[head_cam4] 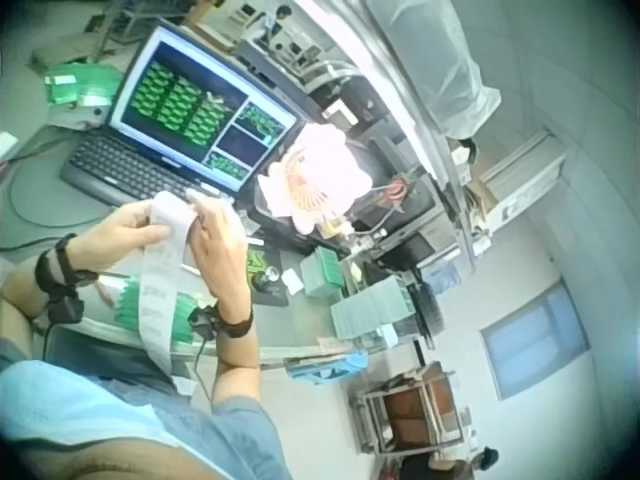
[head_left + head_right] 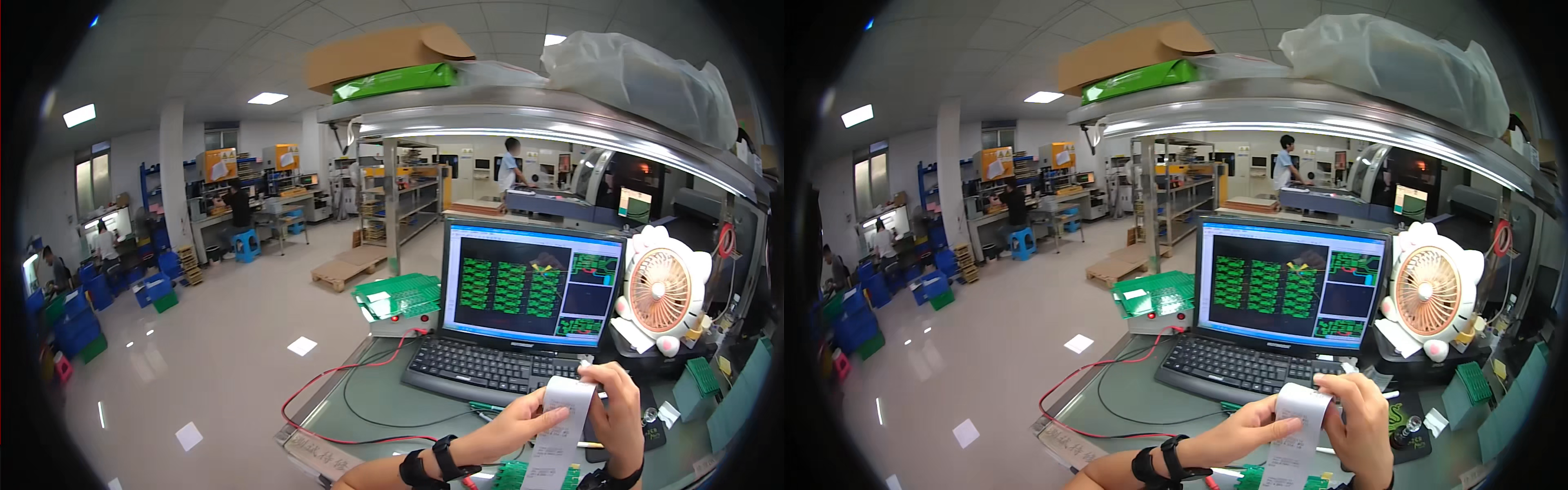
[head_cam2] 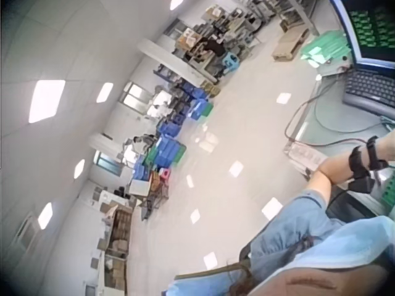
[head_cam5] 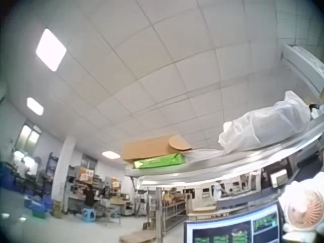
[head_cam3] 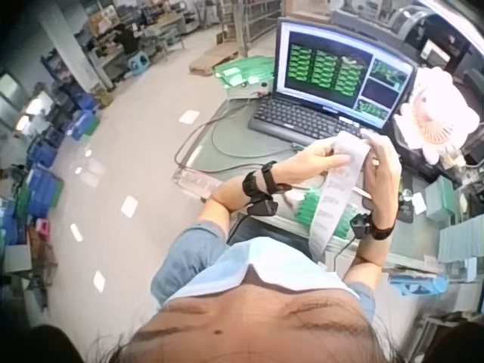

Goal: Using a multimeter to test components on a green printed circuit board while checking a printed parts list.

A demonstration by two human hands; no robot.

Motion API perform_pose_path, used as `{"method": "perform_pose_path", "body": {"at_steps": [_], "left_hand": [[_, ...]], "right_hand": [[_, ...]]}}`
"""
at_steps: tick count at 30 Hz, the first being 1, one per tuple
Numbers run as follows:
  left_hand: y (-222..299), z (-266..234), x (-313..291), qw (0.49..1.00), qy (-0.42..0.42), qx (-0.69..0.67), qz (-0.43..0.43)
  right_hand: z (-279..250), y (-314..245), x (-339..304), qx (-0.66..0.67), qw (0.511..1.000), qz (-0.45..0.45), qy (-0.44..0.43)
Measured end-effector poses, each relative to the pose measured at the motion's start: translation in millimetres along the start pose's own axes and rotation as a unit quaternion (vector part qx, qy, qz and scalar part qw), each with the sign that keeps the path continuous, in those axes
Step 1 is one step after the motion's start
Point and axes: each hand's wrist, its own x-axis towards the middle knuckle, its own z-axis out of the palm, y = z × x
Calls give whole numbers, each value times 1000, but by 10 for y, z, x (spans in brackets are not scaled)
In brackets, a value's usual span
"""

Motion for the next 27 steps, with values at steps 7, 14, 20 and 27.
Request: {"method": "perform_pose_path", "body": {"at_steps": [7, 14, 20, 27], "left_hand": [[-82, 40, -25, 999, -39, -23, 13], [-56, 1, -3, 998, -55, -10, 23], [-13, 6, -5, 998, -18, -40, 35], [-42, -30, -5, 998, -46, -43, 13]], "right_hand": [[-41, 51, -3, -44, 997, -47, -50], [-48, 14, 21, -82, 987, -125, -53], [25, -30, 74, -57, 985, -139, -82], [-48, -87, 100, -79, 978, -178, -81]]}}
